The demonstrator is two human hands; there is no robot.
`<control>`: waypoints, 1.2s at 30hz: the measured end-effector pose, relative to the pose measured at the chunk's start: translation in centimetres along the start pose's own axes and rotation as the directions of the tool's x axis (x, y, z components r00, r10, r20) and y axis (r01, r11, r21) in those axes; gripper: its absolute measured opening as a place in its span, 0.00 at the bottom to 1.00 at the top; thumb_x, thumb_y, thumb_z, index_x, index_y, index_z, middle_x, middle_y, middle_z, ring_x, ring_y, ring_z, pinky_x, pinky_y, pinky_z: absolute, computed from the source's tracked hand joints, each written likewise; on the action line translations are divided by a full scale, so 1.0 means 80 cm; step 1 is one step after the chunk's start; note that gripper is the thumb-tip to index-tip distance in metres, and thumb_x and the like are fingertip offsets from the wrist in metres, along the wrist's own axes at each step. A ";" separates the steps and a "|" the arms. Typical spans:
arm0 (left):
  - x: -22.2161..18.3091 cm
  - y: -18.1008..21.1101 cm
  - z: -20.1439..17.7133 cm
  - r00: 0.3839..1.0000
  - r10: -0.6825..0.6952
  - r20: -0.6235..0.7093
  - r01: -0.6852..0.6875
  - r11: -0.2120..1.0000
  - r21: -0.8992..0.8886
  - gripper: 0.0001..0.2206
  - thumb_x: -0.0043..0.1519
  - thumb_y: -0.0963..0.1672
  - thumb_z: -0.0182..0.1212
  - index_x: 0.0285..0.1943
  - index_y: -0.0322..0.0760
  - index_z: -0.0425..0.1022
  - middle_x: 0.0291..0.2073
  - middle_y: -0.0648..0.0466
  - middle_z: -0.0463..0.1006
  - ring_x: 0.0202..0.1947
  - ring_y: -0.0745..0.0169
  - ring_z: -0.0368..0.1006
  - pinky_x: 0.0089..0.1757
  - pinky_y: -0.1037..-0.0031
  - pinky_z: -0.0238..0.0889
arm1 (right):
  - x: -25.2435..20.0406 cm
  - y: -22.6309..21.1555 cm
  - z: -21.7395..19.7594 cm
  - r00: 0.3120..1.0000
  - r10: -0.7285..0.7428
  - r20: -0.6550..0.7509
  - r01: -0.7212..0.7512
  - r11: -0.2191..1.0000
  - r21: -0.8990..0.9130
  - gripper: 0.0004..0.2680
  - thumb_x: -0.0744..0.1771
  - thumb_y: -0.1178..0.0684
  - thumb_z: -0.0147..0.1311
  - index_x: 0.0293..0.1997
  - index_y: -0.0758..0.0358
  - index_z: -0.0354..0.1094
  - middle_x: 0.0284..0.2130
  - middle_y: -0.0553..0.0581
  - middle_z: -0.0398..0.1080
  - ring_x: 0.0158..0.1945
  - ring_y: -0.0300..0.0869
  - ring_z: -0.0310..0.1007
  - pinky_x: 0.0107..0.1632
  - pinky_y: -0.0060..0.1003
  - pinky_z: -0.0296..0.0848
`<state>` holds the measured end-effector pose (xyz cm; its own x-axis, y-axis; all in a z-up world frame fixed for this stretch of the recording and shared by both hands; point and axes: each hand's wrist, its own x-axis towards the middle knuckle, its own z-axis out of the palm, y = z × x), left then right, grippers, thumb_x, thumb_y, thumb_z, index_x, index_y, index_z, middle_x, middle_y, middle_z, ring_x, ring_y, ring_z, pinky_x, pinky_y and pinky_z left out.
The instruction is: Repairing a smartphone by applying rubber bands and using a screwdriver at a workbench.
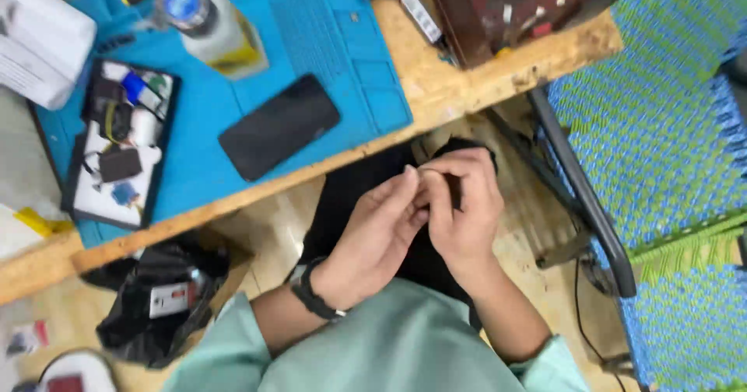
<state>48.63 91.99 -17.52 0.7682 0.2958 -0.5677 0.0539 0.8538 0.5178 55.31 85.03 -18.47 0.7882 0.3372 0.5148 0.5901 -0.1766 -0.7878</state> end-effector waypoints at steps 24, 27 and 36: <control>-0.019 0.199 -0.090 0.634 0.601 0.487 -0.502 -0.159 0.850 0.12 0.56 0.45 0.65 0.44 0.39 0.69 0.44 0.50 0.68 0.46 0.51 0.65 0.46 0.63 0.59 | 0.141 -0.022 0.054 0.718 0.153 0.679 0.003 0.975 -0.223 0.04 0.67 0.58 0.50 0.33 0.65 0.66 0.27 0.54 0.68 0.29 0.39 0.67 0.34 0.32 0.67; -0.016 0.195 -0.087 0.695 0.520 0.497 -0.389 -0.308 0.868 0.25 0.51 0.49 0.69 0.53 0.40 0.63 0.52 0.45 0.63 0.52 0.43 0.59 0.48 0.56 0.55 | 0.140 -0.019 0.048 0.691 0.052 0.721 0.148 0.966 -0.212 0.03 0.67 0.59 0.50 0.34 0.67 0.68 0.29 0.56 0.69 0.33 0.43 0.67 0.38 0.36 0.64; -0.007 0.200 -0.080 0.746 0.488 0.453 -0.293 -0.371 0.881 0.29 0.47 0.49 0.71 0.54 0.41 0.62 0.43 0.50 0.65 0.43 0.44 0.61 0.38 0.58 0.58 | 0.139 -0.032 0.041 0.741 0.200 0.641 -0.070 0.973 -0.222 0.02 0.66 0.59 0.50 0.36 0.65 0.66 0.31 0.54 0.72 0.34 0.38 0.72 0.39 0.29 0.71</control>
<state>44.93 108.26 -12.99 0.8884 0.4433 0.1193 0.3173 -0.7808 0.5383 61.99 92.29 -11.89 0.5901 0.8073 0.0073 0.5572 -0.4007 -0.7273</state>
